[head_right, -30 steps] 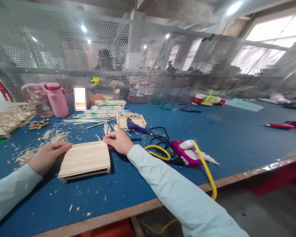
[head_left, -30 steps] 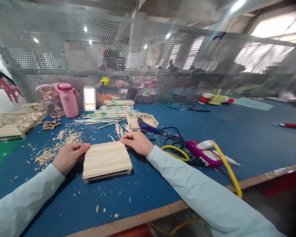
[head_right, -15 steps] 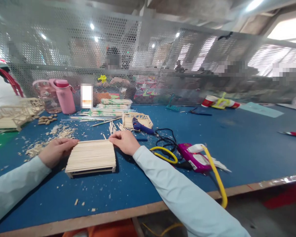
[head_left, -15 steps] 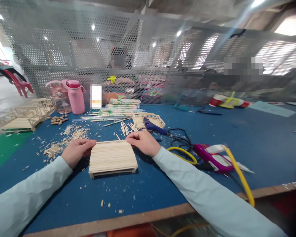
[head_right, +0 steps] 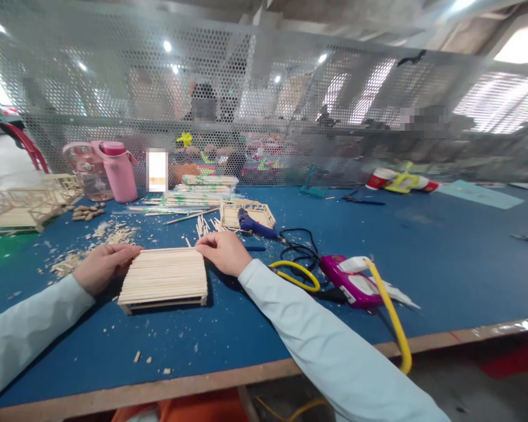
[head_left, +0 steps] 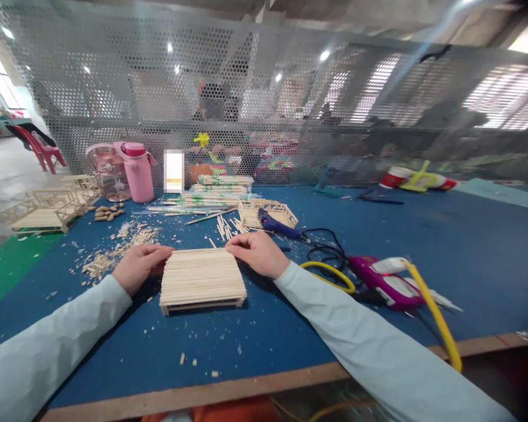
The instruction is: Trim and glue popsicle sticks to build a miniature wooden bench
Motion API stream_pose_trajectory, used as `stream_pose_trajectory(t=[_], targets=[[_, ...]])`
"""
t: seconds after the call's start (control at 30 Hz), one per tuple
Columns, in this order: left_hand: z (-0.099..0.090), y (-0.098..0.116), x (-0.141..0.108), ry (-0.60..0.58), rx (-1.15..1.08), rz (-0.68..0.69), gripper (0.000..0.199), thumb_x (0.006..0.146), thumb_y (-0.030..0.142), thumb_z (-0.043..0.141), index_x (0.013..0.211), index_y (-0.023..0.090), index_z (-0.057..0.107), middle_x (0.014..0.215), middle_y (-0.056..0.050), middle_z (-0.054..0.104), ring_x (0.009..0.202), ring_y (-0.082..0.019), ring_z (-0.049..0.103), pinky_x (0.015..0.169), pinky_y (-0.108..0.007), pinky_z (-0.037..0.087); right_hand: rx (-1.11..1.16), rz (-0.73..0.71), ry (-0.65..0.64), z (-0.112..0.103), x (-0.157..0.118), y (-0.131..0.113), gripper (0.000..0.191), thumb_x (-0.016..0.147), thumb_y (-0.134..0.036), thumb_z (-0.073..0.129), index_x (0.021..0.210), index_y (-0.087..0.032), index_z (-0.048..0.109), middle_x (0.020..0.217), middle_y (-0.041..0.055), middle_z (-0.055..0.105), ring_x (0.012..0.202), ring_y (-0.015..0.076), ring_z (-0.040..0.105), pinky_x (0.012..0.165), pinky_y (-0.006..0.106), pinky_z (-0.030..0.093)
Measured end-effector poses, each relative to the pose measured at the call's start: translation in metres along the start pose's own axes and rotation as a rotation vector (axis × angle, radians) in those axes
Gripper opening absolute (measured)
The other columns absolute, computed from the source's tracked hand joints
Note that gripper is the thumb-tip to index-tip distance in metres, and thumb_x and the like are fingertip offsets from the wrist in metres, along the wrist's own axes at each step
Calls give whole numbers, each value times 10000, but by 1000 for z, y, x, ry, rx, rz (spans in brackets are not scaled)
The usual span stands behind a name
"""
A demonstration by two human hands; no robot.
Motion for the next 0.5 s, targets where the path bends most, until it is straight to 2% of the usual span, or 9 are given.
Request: stream_pose_trajectory(t=[0.17,0.3,0.5], targets=[[2,-2,-1,-26,-10,-26,324,520,392,752,701,131,689,595,-38,681,561,-154,611,550,-254,467,100,20,-78,2,1,8,159,696,-259,567,717,-146,678,625,11,646,563,123,559,579,245,442],[0,2,-4,24,43,-13,368,492,427,757,710,136,695,579,-26,679,531,-144,591,515,-241,451,247,94,-124,5,2,17,174,692,-278,586,762,-140,665,618,6,633,530,108,548,569,249,458],[-1,10,-7,69,132,14,369,454,447,762,661,147,704,559,-20,677,517,-135,570,530,-234,455,322,107,-96,7,3,20,132,641,-266,652,675,-147,603,567,-24,597,499,83,521,525,215,434]])
Point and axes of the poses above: each hand's wrist, its own x-axis towards the middle knuckle, its own z-axis out of the palm, y = z × x, the point moved 7 cm from there along x, towards the middle knuckle
